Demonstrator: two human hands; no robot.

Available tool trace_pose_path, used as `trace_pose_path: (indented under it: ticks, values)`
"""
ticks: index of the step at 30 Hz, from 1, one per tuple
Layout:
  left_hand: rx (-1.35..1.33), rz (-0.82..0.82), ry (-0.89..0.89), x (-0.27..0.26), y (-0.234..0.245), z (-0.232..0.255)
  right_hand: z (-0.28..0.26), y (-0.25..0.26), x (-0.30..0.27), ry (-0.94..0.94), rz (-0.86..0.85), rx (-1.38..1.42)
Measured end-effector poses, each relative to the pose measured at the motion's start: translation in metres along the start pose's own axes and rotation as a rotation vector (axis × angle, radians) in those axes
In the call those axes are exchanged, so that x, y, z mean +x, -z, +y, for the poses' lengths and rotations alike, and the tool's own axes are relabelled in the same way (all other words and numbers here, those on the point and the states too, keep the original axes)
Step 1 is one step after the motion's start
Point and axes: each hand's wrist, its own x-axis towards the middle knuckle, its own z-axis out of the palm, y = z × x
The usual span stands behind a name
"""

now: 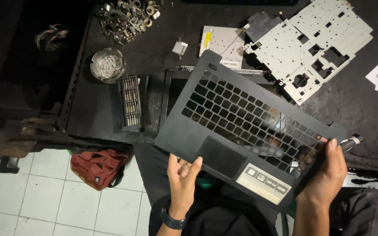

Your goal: The person uses a screwdriver to remove screws from the bottom of a disassembled laptop. They then lift the keyboard assembly to inspect the internal components and the underside of the keyboard before placing it back down.

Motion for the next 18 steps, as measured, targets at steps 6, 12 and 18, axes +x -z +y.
trace_pose_path:
  ticks: [6,12,18]
  values:
    - [-0.024,-0.035,-0.018,0.0,0.003,-0.005,0.001,0.003,0.002,0.035,0.009,0.027]
    - [-0.037,-0.037,0.061,-0.004,-0.002,0.014,0.006,0.0,0.0,0.031,0.011,0.056]
    - [-0.077,-0.058,0.178,-0.003,-0.004,0.036,0.006,-0.004,-0.005,0.021,0.018,0.103]
